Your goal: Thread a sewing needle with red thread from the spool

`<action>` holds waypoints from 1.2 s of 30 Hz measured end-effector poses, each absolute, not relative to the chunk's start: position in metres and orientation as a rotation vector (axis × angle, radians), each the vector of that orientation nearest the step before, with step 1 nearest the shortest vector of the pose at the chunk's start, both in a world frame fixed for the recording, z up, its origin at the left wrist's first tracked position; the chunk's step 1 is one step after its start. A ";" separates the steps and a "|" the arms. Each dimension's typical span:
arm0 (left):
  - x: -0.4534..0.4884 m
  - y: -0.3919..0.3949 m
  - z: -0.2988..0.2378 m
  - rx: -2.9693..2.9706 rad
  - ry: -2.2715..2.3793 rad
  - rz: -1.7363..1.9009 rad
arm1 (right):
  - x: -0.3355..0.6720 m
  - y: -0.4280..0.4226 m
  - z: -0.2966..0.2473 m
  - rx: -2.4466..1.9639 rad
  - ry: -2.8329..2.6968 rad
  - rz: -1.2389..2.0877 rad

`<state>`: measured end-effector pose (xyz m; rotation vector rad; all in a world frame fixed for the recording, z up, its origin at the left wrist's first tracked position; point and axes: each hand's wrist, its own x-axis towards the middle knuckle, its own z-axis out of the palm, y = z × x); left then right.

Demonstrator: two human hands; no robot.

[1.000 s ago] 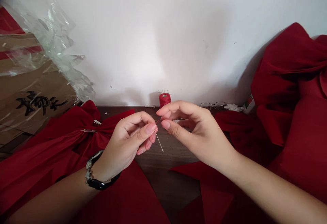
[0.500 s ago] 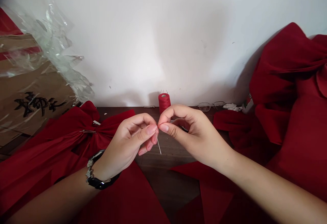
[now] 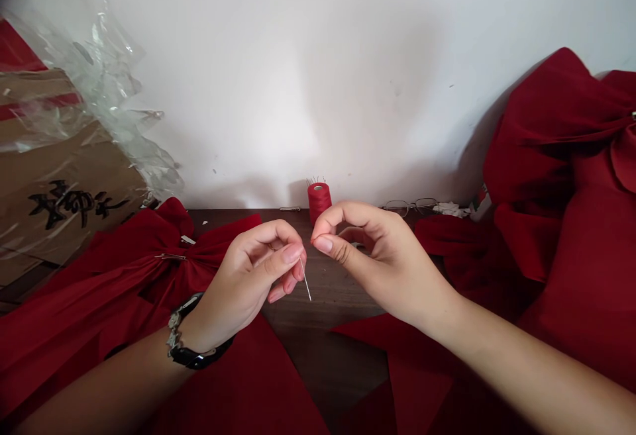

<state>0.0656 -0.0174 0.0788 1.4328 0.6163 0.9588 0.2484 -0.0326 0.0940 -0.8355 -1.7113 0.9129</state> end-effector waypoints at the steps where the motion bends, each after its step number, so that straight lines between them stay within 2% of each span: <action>1: 0.066 -0.017 0.079 1.432 0.617 0.959 | 0.248 -0.033 0.094 -0.842 -1.710 0.911; 13: 0.065 -0.018 0.081 1.448 0.624 0.995 | 0.251 -0.031 0.098 -0.852 -1.659 0.793; 28: 0.066 -0.020 0.084 1.558 0.668 0.989 | 0.255 -0.033 0.100 -0.885 -1.896 0.596; 36: 0.067 -0.019 0.085 1.559 0.675 0.981 | 0.256 -0.033 0.100 -0.884 -1.919 0.621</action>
